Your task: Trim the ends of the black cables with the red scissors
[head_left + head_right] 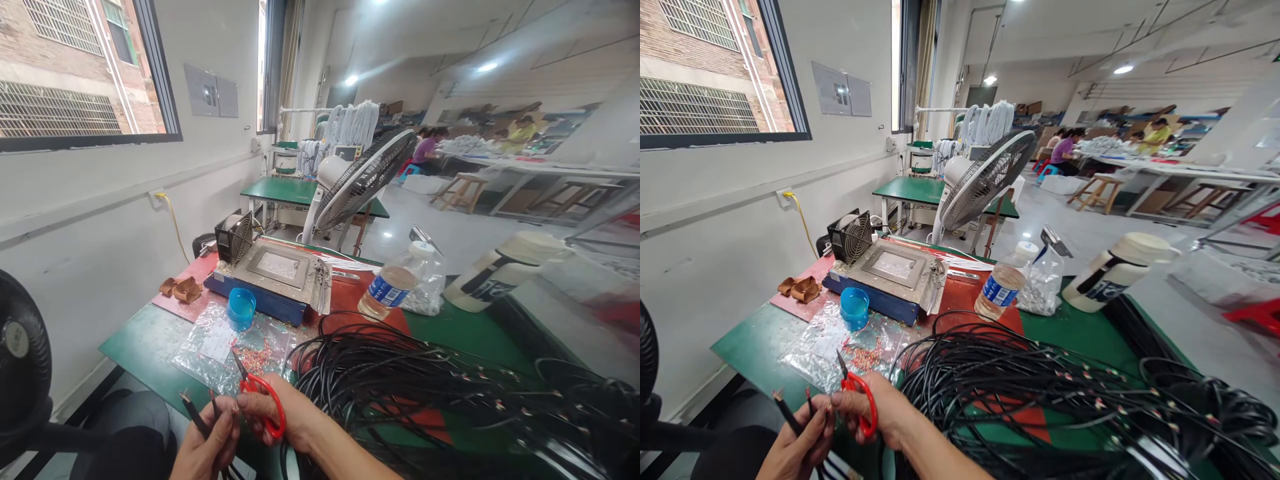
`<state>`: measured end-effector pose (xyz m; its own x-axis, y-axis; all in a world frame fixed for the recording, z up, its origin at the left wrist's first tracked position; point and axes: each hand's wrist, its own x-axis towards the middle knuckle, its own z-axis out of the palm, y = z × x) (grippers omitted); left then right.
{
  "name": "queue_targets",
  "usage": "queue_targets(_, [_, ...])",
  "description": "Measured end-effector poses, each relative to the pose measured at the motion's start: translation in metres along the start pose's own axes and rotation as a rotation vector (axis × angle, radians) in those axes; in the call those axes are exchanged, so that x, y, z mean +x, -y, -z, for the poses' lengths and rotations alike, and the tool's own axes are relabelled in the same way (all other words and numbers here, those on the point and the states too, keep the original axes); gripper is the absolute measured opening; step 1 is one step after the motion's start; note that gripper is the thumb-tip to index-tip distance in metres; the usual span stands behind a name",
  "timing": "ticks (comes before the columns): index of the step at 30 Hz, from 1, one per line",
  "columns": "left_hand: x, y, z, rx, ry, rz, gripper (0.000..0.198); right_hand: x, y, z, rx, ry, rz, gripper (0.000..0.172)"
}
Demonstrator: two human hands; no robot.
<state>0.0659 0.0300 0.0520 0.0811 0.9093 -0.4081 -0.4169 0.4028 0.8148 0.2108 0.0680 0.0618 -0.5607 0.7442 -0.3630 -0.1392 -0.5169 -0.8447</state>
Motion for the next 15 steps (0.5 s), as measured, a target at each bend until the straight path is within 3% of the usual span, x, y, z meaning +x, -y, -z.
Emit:
queue_targets(7, [0.003, 0.002, 0.002, -0.014, -0.024, -0.009, 0.026, 0.000, 0.003, -0.004, 0.011, -0.051, 0.087, 0.048])
queue_targets(11, [0.005, 0.003, 0.002, -0.043, -0.067, -0.021, 0.029, 0.000, -0.001, -0.005, -0.172, -0.163, 0.217, 0.044])
queue_targets(15, [0.003, 0.002, -0.001, -0.021, -0.027, -0.042, 0.029, 0.000, -0.007, -0.004, -0.294, -0.231, 0.314, 0.041])
